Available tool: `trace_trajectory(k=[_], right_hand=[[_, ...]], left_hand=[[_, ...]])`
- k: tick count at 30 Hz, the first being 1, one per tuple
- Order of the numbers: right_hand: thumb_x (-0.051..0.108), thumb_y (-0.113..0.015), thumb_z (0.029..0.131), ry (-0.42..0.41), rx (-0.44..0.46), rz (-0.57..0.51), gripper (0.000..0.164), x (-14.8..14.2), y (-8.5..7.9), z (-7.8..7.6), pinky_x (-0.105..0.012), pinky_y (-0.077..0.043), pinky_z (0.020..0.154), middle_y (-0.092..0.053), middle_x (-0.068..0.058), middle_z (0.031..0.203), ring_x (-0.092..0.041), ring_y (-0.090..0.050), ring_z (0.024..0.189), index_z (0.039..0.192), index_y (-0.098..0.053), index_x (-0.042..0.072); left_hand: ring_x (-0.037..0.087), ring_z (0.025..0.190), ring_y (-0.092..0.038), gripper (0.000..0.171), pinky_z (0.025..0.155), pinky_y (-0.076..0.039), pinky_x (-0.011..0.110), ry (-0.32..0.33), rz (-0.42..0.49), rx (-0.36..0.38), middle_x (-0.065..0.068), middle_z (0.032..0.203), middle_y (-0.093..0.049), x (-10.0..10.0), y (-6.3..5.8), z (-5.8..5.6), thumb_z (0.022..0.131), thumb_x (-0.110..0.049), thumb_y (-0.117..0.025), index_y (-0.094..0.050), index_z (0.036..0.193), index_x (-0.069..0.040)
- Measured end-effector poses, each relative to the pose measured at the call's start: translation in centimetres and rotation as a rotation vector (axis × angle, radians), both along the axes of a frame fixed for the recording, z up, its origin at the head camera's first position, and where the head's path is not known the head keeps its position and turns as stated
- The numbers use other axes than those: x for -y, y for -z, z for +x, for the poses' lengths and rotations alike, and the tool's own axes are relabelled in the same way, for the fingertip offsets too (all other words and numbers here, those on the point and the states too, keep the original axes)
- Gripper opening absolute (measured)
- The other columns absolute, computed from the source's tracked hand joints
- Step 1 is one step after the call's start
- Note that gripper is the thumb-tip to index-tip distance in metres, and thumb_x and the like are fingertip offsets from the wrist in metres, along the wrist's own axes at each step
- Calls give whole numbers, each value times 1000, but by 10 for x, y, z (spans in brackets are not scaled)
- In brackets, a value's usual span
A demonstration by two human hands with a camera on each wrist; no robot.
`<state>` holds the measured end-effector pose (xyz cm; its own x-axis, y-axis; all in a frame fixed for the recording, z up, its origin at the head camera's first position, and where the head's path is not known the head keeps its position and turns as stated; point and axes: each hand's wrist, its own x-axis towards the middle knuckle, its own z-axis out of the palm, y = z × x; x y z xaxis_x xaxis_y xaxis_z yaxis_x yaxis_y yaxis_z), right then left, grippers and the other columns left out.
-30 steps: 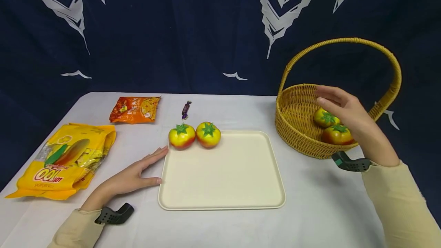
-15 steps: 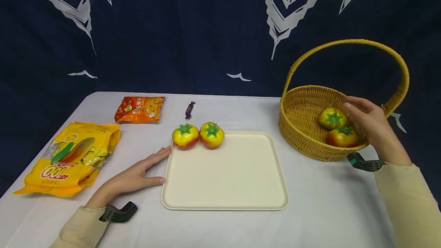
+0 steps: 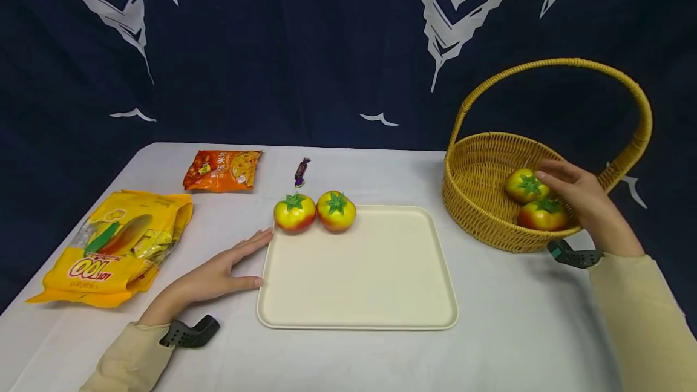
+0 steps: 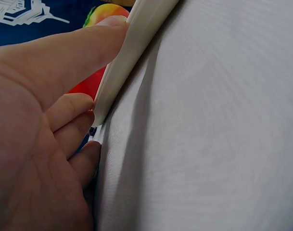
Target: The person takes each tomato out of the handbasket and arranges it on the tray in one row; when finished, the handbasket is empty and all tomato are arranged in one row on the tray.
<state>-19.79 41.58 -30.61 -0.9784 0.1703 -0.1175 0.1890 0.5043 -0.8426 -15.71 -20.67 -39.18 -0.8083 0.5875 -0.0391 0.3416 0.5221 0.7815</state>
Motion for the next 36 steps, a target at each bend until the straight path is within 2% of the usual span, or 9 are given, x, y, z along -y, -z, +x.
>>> trace_trajectory(k=[2, 4, 7, 9, 13, 18, 24, 31, 36], right_hand=[[49, -53, 91, -38, 29, 22, 75, 1, 0, -2, -50, -24, 105, -41, 1, 131, -24, -35, 115, 149, -24, 12], [46, -52, 93, -73, 44, 48, 78, 2, 0, -4, -55, -24, 103, -31, -15, 141, -32, -29, 118, 149, -19, 4], [44, -51, 94, -118, 54, 99, 78, 3, 0, -7, -52, -31, 97, -17, -28, 146, -39, -27, 118, 147, -15, -2], [44, -51, 94, -133, 58, 132, 78, 4, 1, -9, -43, -37, 89, -18, -30, 145, -37, -30, 115, 147, -16, -3], [45, -53, 93, -139, 72, 162, 80, 5, 3, -11, -30, -38, 78, -21, -34, 143, -40, -32, 115, 146, -18, -3], [45, -55, 92, -151, 91, 191, 81, 5, 4, -12, -22, -42, 70, -21, -37, 141, -41, -35, 111, 146, -19, -4], [44, -54, 93, -186, 133, 188, 81, 6, 4, -13, -23, -48, 67, -22, -36, 139, -33, -43, 100, 147, -16, -3], [45, -54, 93, -226, 180, 215, 82, 8, 3, -15, -26, -44, 72, -14, -38, 142, -41, -36, 110, 147, -15, -3], [44, -52, 94, -239, 198, 230, 82, 9, 3, -18, -29, -45, 72, -11, -40, 142, -42, -36, 110, 147, -11, -3]], left_hand=[[28, 139, -11, 79, 108, -6, 54, 5, 0, -2, 9, 153, -18, 0, 0, 0, 84, -34, -70, -28, 149, -18], [29, 139, -11, 79, 108, -6, 55, 4, 0, -1, 9, 153, -17, 0, 1, 0, 84, -34, -70, -28, 149, -19], [29, 139, -11, 79, 108, -6, 56, 2, -2, -2, 9, 153, -17, 0, 0, 0, 84, -34, -70, -28, 149, -18], [29, 139, -11, 79, 108, -6, 56, 0, -1, 0, 10, 153, -17, 1, 0, 0, 84, -34, -70, -28, 149, -18], [30, 139, -11, 79, 107, -8, 57, -1, 1, 0, 9, 153, -17, 1, 1, 0, 84, -34, -70, -28, 149, -17], [29, 139, -12, 78, 108, -8, 56, -6, -9, -1, 8, 153, -18, 0, 1, 0, 84, -35, -70, -29, 149, -18], [29, 139, -12, 79, 108, -7, 56, -8, -11, 3, 8, 153, -18, 0, 0, 0, 84, -35, -70, -28, 149, -19], [29, 139, -12, 79, 108, -7, 56, -9, -17, 2, 8, 153, -18, -1, -1, -1, 83, -35, -70, -28, 149, -18], [30, 139, -11, 79, 107, -8, 58, -9, -11, 10, 8, 153, -18, -1, -1, -1, 84, -34, -70, -28, 149, -18]])
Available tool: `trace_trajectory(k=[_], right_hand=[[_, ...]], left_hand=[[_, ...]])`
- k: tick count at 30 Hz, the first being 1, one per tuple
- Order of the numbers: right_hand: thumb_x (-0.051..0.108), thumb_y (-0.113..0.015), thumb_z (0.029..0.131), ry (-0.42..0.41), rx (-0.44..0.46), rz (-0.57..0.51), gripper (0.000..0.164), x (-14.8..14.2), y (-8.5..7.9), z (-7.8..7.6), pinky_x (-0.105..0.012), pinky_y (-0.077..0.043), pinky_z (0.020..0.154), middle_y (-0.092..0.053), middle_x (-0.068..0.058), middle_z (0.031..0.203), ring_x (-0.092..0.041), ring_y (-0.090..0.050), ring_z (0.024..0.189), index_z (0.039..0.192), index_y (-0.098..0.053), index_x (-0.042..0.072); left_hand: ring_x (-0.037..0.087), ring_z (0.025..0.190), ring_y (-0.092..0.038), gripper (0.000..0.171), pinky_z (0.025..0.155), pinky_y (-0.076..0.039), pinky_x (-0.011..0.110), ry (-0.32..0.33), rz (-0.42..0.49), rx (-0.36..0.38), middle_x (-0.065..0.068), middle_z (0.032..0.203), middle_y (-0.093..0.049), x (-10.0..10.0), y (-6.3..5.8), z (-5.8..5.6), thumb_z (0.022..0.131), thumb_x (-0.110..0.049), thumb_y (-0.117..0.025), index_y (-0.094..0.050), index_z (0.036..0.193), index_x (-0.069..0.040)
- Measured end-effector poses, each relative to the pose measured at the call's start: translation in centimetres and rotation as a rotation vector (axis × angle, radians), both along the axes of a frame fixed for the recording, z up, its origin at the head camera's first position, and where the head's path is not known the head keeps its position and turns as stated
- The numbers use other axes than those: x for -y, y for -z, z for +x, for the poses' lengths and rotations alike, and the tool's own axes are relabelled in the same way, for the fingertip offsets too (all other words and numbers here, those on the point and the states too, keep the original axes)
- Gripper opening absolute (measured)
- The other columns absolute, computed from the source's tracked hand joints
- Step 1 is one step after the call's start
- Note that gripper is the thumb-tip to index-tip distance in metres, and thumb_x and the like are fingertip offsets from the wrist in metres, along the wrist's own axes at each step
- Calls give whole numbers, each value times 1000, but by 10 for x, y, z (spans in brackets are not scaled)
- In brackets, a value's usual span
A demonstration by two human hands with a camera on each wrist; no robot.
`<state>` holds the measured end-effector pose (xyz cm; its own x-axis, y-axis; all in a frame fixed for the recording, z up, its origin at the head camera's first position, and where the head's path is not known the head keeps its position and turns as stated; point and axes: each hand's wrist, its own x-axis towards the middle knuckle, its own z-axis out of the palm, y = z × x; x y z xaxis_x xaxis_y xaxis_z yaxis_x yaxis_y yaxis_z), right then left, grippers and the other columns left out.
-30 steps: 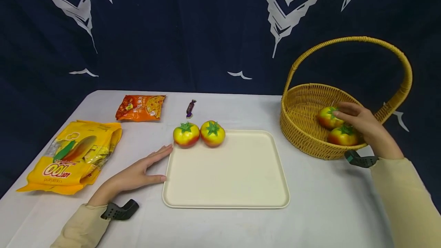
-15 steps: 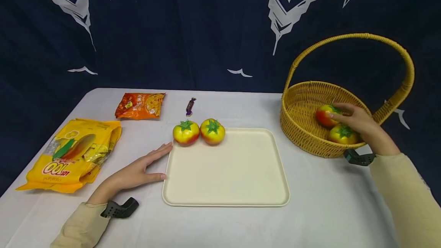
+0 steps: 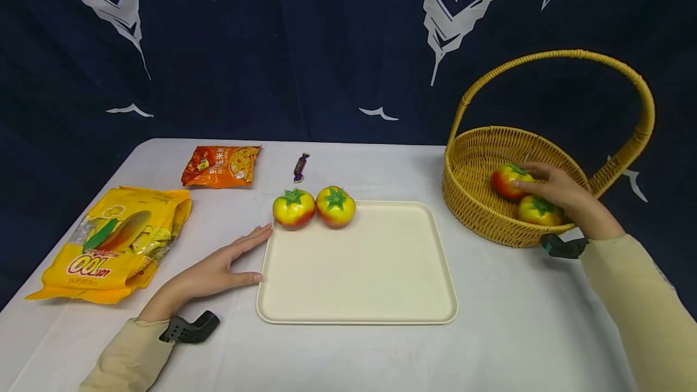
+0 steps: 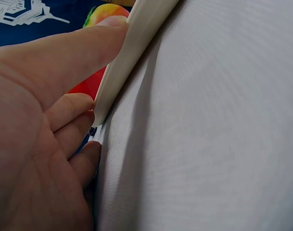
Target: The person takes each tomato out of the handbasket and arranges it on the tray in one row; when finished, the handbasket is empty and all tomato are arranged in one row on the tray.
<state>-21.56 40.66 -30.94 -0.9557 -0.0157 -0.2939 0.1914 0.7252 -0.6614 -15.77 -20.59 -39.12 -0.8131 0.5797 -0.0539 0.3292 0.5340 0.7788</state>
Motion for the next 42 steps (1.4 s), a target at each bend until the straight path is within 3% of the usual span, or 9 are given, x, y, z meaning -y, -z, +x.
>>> trace_trajectory(k=[12, 20, 23, 26, 29, 32, 34, 39, 42], right_hand=[[45, -54, 92, 16, -82, -14, 83, 4, 1, -1, -44, -42, 81, -13, -38, 143, -46, -32, 114, 148, -12, 1], [46, -56, 91, 58, -224, -34, 79, 7, 0, 6, -26, -41, 74, -24, -26, 142, -40, -33, 116, 149, -18, 7], [48, -56, 90, 73, -254, -38, 80, 12, -6, 9, -39, -43, 84, -22, -26, 145, -43, -32, 121, 150, -18, 11], [46, -56, 90, 67, -287, -47, 77, 21, -15, 12, -58, -35, 93, -19, -24, 148, -46, -31, 123, 151, -20, 16], [45, -55, 91, 51, -308, -58, 73, 30, -24, 17, -60, -33, 96, -19, -19, 150, -42, -33, 123, 151, -20, 23], [46, -55, 91, 48, -323, -61, 70, 43, -34, 24, -53, -36, 95, -23, -16, 148, -32, -37, 119, 150, -21, 31], [46, -56, 90, 41, -346, -59, 68, 54, -39, 30, -40, -40, 92, -28, -14, 145, -26, -40, 112, 149, -23, 34], [38, -59, 91, -5, -404, -108, 66, 90, -48, 39, -10, -40, 80, -37, -12, 138, -19, -45, 108, 148, -29, 26], [31, -62, 91, -48, -407, -163, 65, 112, -47, 41, -8, -40, 82, -37, -11, 140, -23, -44, 117, 148, -31, 22]], left_hand=[[29, 139, -11, 80, 108, -7, 57, 2, 4, 5, 9, 153, -17, 1, -1, 0, 83, -33, -71, -28, 149, -18], [29, 139, -11, 80, 108, -7, 56, 2, 4, 10, 8, 153, -17, 0, -1, 1, 83, -33, -71, -28, 149, -17], [29, 139, -10, 80, 107, -8, 57, 6, 9, 14, 8, 154, -16, 0, -1, 0, 83, -33, -71, -28, 149, -17], [29, 139, -10, 80, 107, -9, 57, 6, 7, 15, 8, 154, -16, 0, -1, 0, 83, -33, -71, -27, 149, -18], [29, 139, -10, 80, 107, -9, 56, 5, 2, 17, 7, 154, -16, 1, -1, 0, 83, -34, -71, -27, 149, -18], [29, 139, -10, 80, 107, -9, 57, 5, 0, 12, 7, 154, -17, 1, -1, -1, 83, -34, -71, -28, 149, -18], [29, 139, -10, 79, 107, -8, 57, 5, 1, 9, 7, 153, -17, 1, -1, -1, 83, -34, -71, -28, 149, -18], [29, 139, -10, 80, 107, -8, 57, 6, 2, 9, 8, 154, -17, 1, -1, -1, 83, -34, -71, -28, 149, -18], [28, 139, -10, 80, 108, -7, 55, 5, -2, 12, 8, 154, -16, 1, -1, -1, 83, -34, -71, -27, 149, -18]])
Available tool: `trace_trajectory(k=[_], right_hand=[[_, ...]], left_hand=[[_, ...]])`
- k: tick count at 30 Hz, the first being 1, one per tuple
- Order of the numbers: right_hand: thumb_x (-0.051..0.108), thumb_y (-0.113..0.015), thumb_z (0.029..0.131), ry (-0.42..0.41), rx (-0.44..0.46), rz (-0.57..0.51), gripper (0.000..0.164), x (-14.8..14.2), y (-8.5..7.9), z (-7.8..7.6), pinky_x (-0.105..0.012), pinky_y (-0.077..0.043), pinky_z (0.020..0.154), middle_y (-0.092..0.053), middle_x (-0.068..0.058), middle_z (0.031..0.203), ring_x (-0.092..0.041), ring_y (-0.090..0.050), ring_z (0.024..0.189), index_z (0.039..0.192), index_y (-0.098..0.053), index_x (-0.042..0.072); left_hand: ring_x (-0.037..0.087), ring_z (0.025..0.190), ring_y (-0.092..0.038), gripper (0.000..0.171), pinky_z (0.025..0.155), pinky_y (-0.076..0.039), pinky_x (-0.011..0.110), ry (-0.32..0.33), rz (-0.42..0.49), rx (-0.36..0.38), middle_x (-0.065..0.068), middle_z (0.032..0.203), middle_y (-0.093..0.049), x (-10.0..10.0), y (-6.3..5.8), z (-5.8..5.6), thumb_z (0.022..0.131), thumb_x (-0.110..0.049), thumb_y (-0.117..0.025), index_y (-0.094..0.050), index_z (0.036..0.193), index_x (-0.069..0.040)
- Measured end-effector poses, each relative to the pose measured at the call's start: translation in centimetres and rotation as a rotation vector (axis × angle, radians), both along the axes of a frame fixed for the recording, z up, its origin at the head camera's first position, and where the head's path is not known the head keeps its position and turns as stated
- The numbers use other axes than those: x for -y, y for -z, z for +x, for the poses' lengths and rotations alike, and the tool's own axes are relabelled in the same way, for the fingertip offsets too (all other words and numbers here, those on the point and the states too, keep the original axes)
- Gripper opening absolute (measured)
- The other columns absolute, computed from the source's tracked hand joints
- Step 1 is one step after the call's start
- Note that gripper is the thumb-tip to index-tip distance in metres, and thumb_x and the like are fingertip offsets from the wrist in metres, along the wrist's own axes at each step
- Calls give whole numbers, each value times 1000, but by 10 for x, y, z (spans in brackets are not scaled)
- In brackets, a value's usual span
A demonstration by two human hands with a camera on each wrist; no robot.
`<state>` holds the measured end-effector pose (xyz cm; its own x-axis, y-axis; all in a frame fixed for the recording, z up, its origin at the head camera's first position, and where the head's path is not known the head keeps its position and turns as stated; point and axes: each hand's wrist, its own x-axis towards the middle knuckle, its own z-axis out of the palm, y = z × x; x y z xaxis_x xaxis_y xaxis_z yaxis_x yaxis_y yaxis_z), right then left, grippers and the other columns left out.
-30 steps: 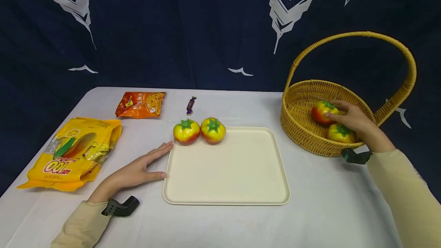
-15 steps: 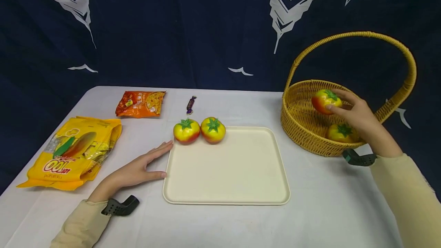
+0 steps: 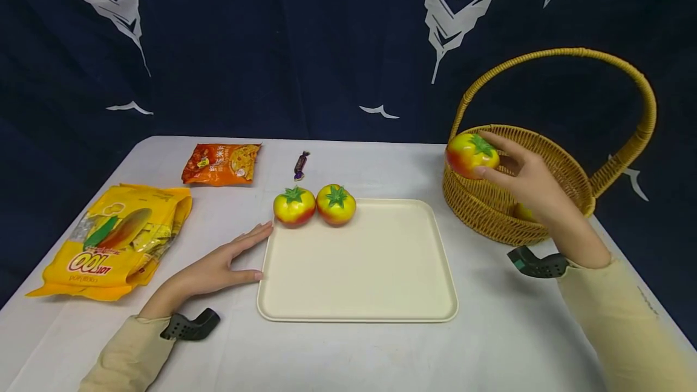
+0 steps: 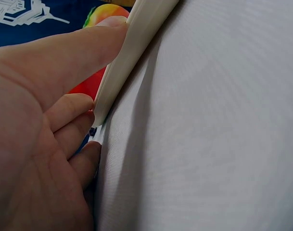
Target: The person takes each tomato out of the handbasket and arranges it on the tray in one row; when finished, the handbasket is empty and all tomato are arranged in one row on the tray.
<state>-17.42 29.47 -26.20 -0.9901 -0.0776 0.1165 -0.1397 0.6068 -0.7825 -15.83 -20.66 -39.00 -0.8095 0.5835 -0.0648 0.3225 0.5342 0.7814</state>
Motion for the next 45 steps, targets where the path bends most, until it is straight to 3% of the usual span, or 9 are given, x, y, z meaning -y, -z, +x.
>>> trace_trajectory(k=[4, 10, 18, 24, 31, 45], right_hand=[[21, -65, 90, -95, -17, -54, 64, 29, 13, -3, -13, -42, 87, -36, -13, 142, -31, -41, 122, 146, -35, 16], [10, -67, 88, -242, 9, -121, 63, 65, 49, -14, -26, -43, 92, -35, -17, 142, -34, -44, 121, 143, -38, 4], [6, -70, 84, -307, 57, -146, 63, 89, 81, -24, -40, -42, 95, -38, -18, 140, -36, -43, 121, 139, -41, 0], [6, -70, 84, -345, 44, -118, 61, 97, 89, -28, -38, -44, 93, -40, -19, 138, -37, -47, 117, 137, -42, -3], [10, -70, 85, -331, 56, -65, 61, 101, 94, -29, -37, -44, 93, -41, -17, 137, -36, -46, 117, 139, -42, 2], [9, -71, 84, -365, 26, -90, 62, 105, 96, -30, -34, -45, 93, -42, -15, 136, -31, -43, 121, 138, -43, 2]], left_hand=[[28, 139, -11, 80, 109, -6, 54, -3, -5, -3, 7, 154, -17, 0, 0, 0, 83, -34, -70, -28, 149, -18], [29, 139, -11, 80, 107, -7, 57, -5, -2, -3, 8, 153, -17, 0, 1, -1, 83, -34, -70, -28, 149, -18], [25, 139, -13, 81, 110, -7, 51, 9, -5, -22, 6, 153, -18, 0, 0, -1, 83, -34, -71, -28, 149, -16], [25, 139, -14, 81, 110, -8, 50, 12, -3, -33, 6, 153, -19, 0, -1, -1, 83, -34, -71, -29, 148, -14], [25, 139, -13, 81, 110, -7, 50, 10, 1, -24, 6, 153, -19, -1, -1, -1, 83, -33, -71, -28, 148, -15], [25, 139, -13, 81, 110, -7, 50, 9, -4, -27, 5, 153, -19, 0, 0, 0, 83, -35, -71, -28, 149, -16]])
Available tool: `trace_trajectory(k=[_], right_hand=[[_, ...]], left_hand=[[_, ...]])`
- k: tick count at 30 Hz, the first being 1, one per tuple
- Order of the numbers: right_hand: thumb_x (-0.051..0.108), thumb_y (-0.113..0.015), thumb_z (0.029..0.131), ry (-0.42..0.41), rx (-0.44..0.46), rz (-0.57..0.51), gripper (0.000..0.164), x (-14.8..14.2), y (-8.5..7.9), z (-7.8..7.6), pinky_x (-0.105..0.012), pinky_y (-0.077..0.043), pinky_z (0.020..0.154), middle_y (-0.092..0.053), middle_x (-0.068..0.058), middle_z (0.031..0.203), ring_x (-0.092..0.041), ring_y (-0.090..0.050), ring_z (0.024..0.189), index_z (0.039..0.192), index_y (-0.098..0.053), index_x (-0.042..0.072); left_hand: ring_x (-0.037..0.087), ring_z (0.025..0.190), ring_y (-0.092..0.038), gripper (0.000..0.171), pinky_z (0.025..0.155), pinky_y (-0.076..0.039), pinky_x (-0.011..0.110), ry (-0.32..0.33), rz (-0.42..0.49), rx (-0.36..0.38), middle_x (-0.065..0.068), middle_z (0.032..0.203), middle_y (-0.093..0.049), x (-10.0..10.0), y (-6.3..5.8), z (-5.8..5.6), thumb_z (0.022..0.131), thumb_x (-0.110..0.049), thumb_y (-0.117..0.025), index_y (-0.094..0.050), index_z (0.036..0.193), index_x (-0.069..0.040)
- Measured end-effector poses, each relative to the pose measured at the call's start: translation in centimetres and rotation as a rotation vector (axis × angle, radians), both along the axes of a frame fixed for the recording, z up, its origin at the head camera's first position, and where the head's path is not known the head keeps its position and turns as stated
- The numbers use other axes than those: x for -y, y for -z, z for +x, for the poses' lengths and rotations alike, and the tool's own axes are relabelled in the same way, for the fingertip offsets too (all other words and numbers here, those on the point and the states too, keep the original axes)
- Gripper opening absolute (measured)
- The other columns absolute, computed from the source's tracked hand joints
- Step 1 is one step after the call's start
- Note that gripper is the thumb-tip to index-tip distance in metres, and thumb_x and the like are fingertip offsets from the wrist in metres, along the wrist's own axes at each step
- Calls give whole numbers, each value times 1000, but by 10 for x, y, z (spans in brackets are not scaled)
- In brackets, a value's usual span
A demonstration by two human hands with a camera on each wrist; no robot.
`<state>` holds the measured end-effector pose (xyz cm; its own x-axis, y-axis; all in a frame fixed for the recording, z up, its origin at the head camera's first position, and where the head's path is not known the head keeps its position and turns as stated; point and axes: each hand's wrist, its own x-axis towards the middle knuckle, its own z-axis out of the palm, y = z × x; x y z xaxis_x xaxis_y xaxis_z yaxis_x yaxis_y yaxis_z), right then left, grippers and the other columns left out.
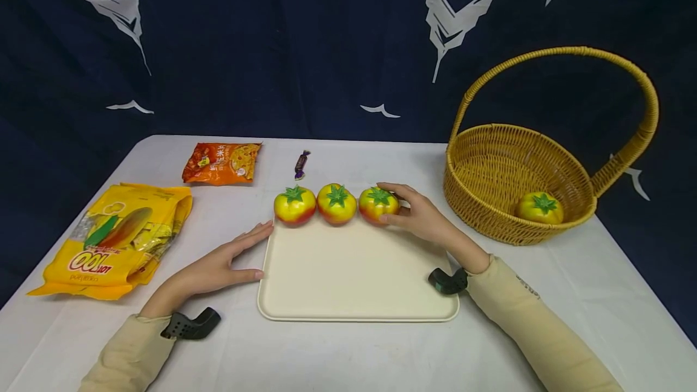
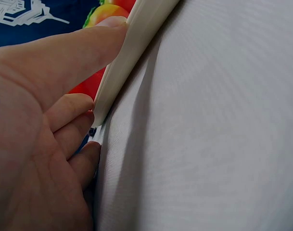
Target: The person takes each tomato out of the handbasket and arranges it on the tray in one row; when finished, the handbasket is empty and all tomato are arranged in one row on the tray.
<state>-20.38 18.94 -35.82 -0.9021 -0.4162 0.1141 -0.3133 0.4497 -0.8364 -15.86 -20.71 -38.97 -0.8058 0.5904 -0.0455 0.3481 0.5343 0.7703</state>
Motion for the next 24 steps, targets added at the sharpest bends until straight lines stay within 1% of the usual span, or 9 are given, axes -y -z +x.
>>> trace_trajectory(k=[6, 12, 15, 19, 22, 24], right_hand=[[8, -71, 83, -4, -18, 7, 63, -2, -1, 2, -35, -44, 93, -42, -16, 135, -32, -44, 121, 138, -42, 0], [8, -71, 84, 9, -61, 32, 62, -9, -7, 7, -43, -39, 98, -41, -17, 137, -35, -43, 121, 138, -41, 0], [7, -70, 85, 14, -92, 37, 60, -16, -15, 11, -47, -36, 100, -42, -18, 137, -36, -42, 121, 138, -42, 1], [5, -67, 87, 8, -127, -2, 57, -29, -29, 17, -46, -36, 100, -42, -18, 137, -37, -42, 121, 138, -42, 1], [5, -64, 89, 14, -136, -44, 55, -40, -41, 22, -42, -35, 101, -41, -16, 139, -34, -41, 124, 138, -41, 0], [6, -62, 90, 33, -135, -81, 54, -48, -49, 25, -37, -35, 102, -40, -14, 140, -31, -41, 125, 139, -40, 0]], left_hand=[[26, 139, -13, 81, 109, -7, 52, -3, -7, 4, 6, 153, -18, -1, 0, 1, 83, -35, -71, -28, 149, -16], [28, 139, -11, 80, 109, -7, 54, -5, 0, 23, 6, 153, -17, -3, 0, 0, 83, -34, -70, -28, 149, -17], [28, 139, -11, 80, 108, -6, 54, -8, -5, 24, 7, 153, -17, -4, 1, 0, 84, -35, -70, -28, 149, -18], [28, 139, -11, 79, 109, -6, 54, -7, -9, 14, 7, 153, -18, -4, 0, 0, 84, -35, -70, -28, 149, -18], [29, 139, -11, 78, 108, -6, 54, -4, -7, 14, 8, 153, -17, -3, -1, 1, 84, -35, -70, -29, 149, -18], [29, 139, -10, 78, 108, -6, 55, -2, -7, 15, 8, 153, -17, -3, -1, 1, 84, -35, -70, -29, 149, -18]])
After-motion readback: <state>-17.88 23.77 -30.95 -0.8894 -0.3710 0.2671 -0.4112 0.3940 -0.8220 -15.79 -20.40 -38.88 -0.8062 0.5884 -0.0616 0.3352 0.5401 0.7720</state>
